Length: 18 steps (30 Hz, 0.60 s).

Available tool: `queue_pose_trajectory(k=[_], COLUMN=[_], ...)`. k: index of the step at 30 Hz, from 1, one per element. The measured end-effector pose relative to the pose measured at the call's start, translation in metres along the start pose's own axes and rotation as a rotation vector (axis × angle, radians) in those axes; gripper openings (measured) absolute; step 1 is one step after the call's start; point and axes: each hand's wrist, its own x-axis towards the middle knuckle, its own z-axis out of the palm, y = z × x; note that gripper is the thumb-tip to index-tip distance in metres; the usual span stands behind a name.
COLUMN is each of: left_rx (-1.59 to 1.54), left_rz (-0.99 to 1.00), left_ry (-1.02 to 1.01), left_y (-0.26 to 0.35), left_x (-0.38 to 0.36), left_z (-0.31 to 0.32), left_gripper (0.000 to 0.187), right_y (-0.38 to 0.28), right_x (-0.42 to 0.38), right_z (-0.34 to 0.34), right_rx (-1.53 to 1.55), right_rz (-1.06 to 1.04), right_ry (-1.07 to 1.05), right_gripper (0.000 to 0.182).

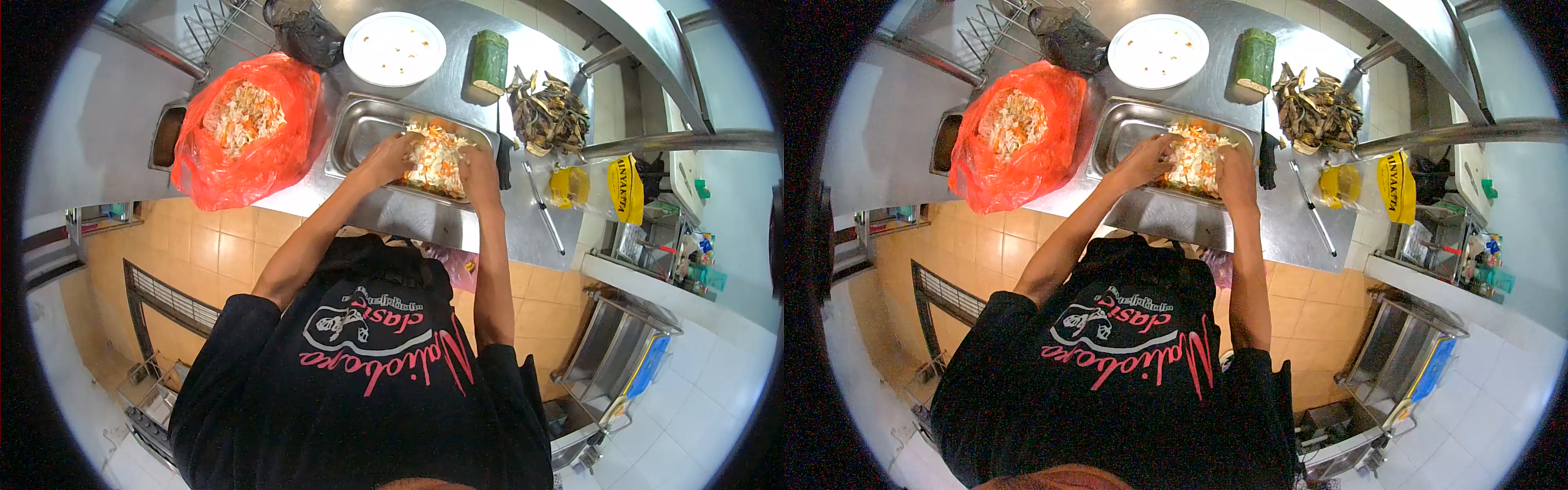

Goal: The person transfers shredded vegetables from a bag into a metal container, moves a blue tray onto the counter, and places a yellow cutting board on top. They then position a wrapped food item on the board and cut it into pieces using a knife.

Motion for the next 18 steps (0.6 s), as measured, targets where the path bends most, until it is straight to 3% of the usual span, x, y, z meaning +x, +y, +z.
queue_pose_trajectory(k=[1, 3, 5, 7, 8, 10, 11, 13, 15, 17, 18], left_rx=[0.015, 0.029, -0.185, -0.116, -0.048, 0.011, 0.070, 0.110, 0.149, 0.115, 0.116], left_rz=[0.000, 0.006, -0.024, 0.050, 0.125, 0.124, 0.122, 0.099, 0.075, 0.213, 0.213], left_ry=[-0.032, -0.069, -0.102, -0.002, 0.102, 0.100, 0.103, 0.066, 0.030, 0.174, 0.175], left_y=[-0.001, 0.002, 0.007, 0.005, 0.005, 0.012, 0.015, 0.010, 0.009, 0.011, 0.013], left_x=[0.003, 0.006, 0.006, 0.009, 0.010, 0.006, 0.007, 0.011, 0.014, 0.012, 0.012], left_z=[0.001, 0.002, -0.003, 0.002, 0.005, 0.011, 0.013, 0.020, 0.019, 0.014, 0.011], left_gripper=[0.057, 0.053, 0.049, 0.050, 0.050, 0.051, 0.051, 0.052, 0.053, 0.052, 0.052], right_y=[0.002, 0.001, -0.005, -0.008, -0.006, 0.002, 0.005, 0.004, 0.004, -0.006, -0.011], right_x=[-0.002, -0.004, -0.001, 0.003, 0.005, 0.010, 0.012, 0.012, 0.014, 0.011, 0.011], right_z=[-0.002, -0.006, -0.012, -0.014, -0.012, -0.005, -0.001, 0.007, 0.000, -0.006, -0.006], right_rx=[0.085, 0.134, 0.186, 0.085, 0.085, 0.017, 0.015, -0.083, -0.047, -0.007, 0.041], right_rz=[0.153, 0.163, 0.173, 0.107, 0.111, -0.107, -0.109, -0.005, 0.040, 0.091, -0.005], right_ry=[-0.155, -0.199, -0.243, 0.003, 0.005, 0.099, 0.102, -0.251, -0.284, -0.322, -0.086], right_gripper=[0.023, 0.023, 0.022, 0.024, 0.024, 0.026, 0.026, 0.023, 0.016, 0.009, 0.006])
